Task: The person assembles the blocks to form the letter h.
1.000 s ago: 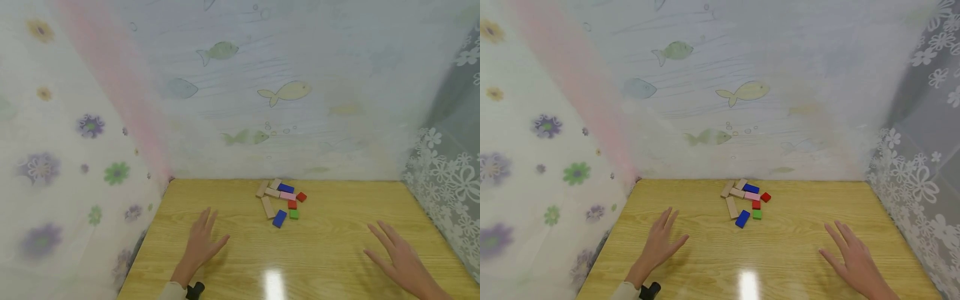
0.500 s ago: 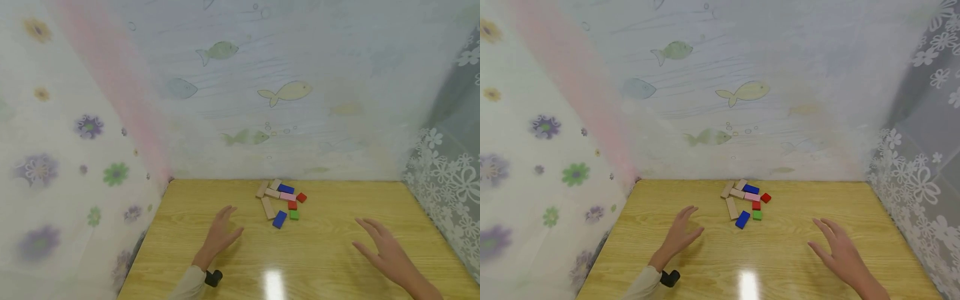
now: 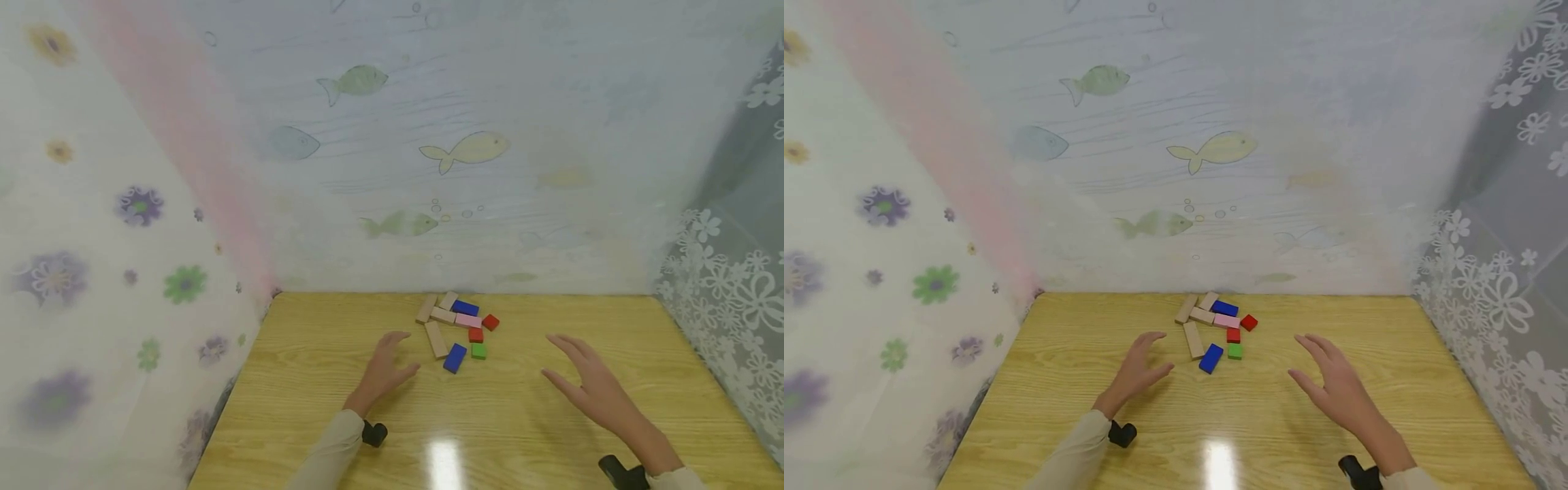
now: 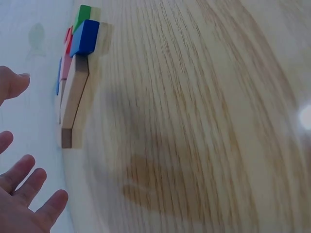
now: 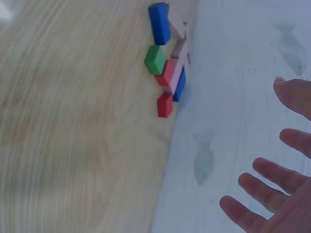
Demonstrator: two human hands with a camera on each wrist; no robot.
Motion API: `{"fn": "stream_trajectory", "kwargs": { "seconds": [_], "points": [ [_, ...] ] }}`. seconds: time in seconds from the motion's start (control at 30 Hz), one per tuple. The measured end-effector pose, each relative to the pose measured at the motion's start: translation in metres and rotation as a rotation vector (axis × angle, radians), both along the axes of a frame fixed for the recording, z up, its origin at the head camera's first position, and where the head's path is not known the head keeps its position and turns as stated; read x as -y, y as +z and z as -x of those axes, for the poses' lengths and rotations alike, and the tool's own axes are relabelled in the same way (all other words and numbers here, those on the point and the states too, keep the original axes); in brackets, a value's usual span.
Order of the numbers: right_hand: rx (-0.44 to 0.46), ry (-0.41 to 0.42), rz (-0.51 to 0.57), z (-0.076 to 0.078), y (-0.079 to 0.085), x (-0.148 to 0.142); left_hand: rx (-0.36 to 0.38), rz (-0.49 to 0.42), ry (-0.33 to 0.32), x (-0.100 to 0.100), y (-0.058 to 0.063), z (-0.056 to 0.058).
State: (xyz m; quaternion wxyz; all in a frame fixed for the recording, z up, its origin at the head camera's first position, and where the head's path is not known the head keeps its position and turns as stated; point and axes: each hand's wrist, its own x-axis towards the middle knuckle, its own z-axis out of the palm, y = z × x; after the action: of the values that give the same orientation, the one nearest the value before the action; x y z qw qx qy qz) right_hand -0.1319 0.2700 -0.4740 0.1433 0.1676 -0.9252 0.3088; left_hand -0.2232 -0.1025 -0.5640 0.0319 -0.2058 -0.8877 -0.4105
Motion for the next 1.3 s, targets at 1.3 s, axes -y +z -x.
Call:
{"fn": "stream_trajectory", "kwargs": {
  "seconds": [1.3],
  "points": [
    [0.098,0.153,0.031,0.115,-0.003,0.079,0.049,0.153,-0.084,-0.055,-0.014,0.044]
  ]
}}
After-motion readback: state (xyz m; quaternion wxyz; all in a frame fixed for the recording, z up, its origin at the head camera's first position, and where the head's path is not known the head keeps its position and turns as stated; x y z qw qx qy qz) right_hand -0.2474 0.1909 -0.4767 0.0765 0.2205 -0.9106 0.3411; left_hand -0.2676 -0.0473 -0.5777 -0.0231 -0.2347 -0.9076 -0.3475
